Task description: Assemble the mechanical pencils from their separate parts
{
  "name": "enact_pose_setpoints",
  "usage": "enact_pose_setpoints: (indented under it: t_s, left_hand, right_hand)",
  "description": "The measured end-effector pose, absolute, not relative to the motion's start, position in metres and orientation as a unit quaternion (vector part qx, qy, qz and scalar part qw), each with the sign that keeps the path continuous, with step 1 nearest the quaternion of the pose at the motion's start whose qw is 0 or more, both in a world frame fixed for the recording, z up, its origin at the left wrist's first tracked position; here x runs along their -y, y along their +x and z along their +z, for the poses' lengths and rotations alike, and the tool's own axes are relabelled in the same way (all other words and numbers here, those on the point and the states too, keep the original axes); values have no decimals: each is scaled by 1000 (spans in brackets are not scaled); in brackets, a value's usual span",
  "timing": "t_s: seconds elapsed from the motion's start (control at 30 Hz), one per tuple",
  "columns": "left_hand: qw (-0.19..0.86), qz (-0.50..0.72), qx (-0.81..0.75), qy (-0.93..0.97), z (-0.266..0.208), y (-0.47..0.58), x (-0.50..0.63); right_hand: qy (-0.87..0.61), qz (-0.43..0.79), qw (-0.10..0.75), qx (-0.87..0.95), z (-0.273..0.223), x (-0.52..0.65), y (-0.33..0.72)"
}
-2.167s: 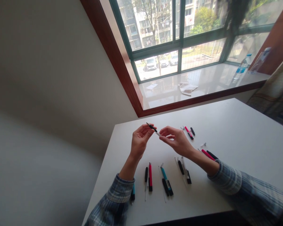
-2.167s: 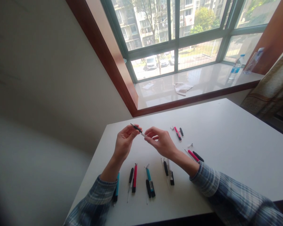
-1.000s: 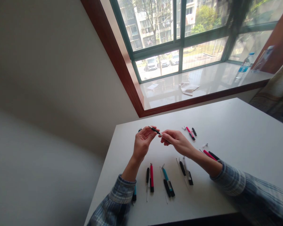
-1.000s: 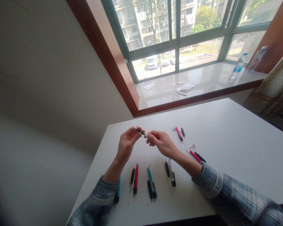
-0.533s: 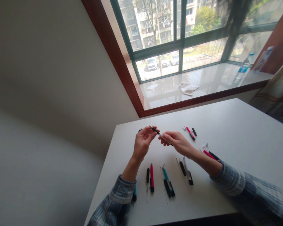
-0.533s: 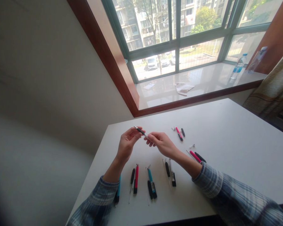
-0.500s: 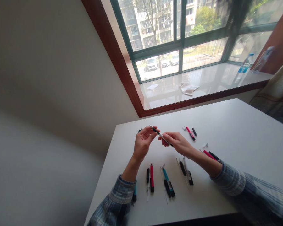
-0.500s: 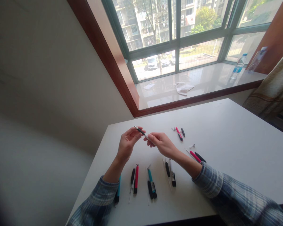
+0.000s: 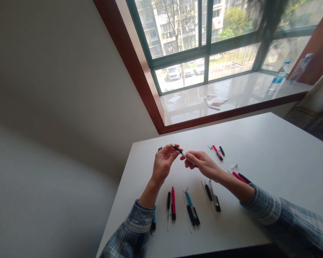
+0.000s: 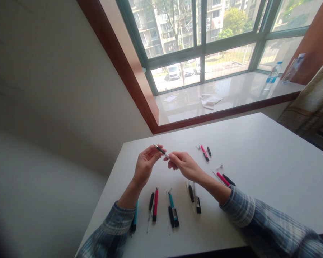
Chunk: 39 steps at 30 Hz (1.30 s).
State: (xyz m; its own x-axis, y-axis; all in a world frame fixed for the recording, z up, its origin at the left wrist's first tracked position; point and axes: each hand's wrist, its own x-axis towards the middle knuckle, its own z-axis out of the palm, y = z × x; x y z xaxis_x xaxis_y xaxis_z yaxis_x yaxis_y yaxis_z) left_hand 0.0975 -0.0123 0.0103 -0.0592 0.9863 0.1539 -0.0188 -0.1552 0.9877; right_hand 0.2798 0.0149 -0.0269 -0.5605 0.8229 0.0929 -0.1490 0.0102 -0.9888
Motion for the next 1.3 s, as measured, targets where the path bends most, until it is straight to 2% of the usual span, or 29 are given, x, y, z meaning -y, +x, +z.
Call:
enact_pose_setpoints:
  t_s: [0.37,0.6,0.73,0.93,1.13,1.3]
  left_hand:
    - [465,570,-455,502,5,96,10]
    - [465,574,-454,498,5,95,9]
    - [463,574,-456,497,4,95,9]
    - [461,578,-458,494,7,95,8]
    - [469,572,-455,496,8,96,10]
    - [456,581,-458,495,5,95,8]
  right_hand:
    - [-280,631,379,616,-25,-15,279]
    - [-316,582,417,622,-26,-16,283]
    - [-347,542,395,656,-21,-17,285]
    - [-339,504,415,677,-17,-13,285]
    - [-321,535,381,683,-21,-15,285]
    - [-368,475,435,670,-18,-12,285]
